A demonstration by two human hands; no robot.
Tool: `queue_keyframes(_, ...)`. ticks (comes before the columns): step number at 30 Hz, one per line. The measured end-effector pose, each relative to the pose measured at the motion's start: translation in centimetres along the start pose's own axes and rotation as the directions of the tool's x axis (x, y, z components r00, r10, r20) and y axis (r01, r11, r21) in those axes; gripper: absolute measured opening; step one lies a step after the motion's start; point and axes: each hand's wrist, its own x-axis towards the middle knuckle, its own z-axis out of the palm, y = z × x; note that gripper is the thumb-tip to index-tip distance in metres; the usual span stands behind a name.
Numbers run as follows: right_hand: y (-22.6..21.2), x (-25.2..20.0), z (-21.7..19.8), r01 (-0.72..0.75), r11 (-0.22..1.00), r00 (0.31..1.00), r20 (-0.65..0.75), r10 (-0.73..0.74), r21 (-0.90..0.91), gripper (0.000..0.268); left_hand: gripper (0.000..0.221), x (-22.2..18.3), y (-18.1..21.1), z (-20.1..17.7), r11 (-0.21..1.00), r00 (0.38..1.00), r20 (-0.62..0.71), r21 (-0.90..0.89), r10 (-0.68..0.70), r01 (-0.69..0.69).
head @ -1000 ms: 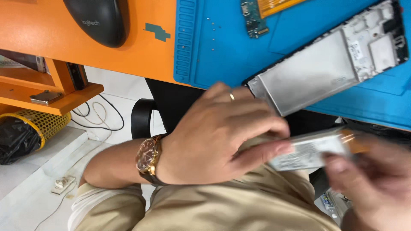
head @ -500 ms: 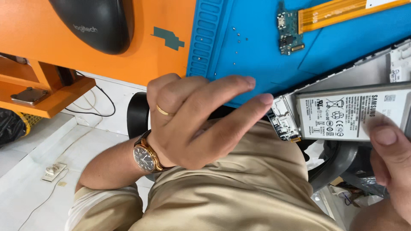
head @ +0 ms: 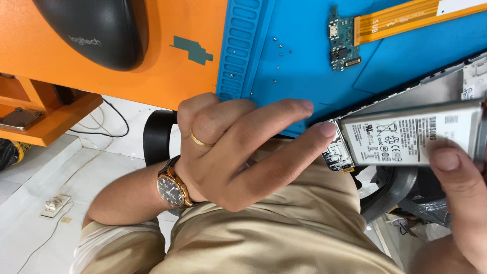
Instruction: The person peels protective pink and blue films off a Samsung phone battery. They then place the battery into the back of a disassembled smartphone and press it into place. Finally, they squeeze a small amount of adhesive from a yellow tube onto their finger.
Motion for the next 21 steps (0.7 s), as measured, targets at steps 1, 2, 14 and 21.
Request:
queue_keyframes(1, -1.1, -0.4, 0.2, 0.051, 0.995, 0.998, -0.039, -0.054, -0.091, 0.023, 0.011, 0.1, 0.0, 0.0, 1.0, 1.0, 0.008, -0.002, -0.001, 0.001)
queue_keyframes(2, -1.4, -0.4, 0.4, 0.05, 0.995, 0.998, -0.04, -0.053, -0.091, 0.023, 0.011, 0.1, 0.0, 0.0, 1.0, 1.0, 0.008, -0.004, -0.001, 0.001)
queue_keyframes(14, -6.1, -1.1, 2.1, -0.193, 0.976, 0.949, -0.271, 0.16, -0.099, 0.058, 0.011, 0.6, 1.7, 0.8, 0.993, 0.994, 0.102, 0.109, 0.037, -0.048)
queue_keyframes(21, -6.1, 0.1, 0.8, 0.271, 0.919, 0.946, -0.098, -0.31, -0.288, 0.041, 0.062, 1.3, 2.5, 1.5, 0.965, 0.948, 0.31, 0.219, 0.07, -0.143)
